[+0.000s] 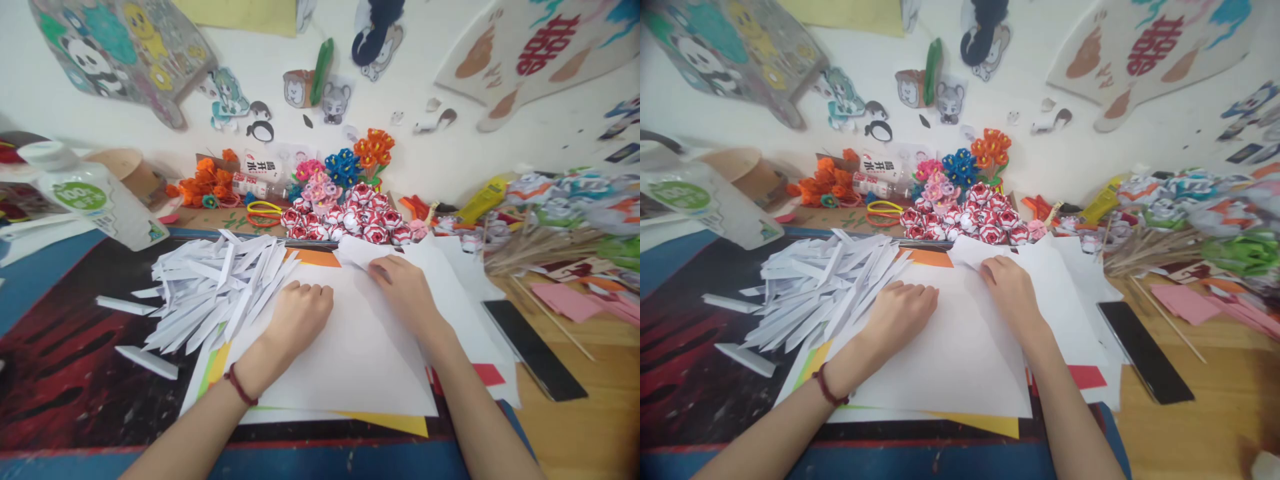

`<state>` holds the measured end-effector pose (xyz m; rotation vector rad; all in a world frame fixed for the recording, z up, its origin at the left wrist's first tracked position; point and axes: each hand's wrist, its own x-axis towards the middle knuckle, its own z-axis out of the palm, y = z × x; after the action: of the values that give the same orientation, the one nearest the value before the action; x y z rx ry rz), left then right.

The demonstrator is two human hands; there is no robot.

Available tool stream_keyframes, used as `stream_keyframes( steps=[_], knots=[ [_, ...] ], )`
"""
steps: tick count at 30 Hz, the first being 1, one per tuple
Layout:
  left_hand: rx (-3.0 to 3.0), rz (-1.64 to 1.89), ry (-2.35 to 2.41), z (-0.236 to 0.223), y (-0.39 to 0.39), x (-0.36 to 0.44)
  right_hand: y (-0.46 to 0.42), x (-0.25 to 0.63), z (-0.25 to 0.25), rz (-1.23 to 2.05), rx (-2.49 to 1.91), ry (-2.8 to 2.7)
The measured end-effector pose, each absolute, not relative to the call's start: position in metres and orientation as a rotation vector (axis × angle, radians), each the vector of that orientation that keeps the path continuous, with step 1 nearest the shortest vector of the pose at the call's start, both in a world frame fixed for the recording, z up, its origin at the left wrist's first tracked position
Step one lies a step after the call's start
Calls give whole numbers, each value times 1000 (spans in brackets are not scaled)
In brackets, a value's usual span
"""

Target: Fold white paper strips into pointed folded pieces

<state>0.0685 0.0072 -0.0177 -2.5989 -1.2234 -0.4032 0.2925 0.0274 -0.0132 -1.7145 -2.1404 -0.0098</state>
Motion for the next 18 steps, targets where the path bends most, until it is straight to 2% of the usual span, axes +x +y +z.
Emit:
stream_keyframes(
  steps=[18],
  knots=[
    [-2655,-347,-1254,-15,4,69,25,289,-12,-153,-1689,-2265]
  ],
)
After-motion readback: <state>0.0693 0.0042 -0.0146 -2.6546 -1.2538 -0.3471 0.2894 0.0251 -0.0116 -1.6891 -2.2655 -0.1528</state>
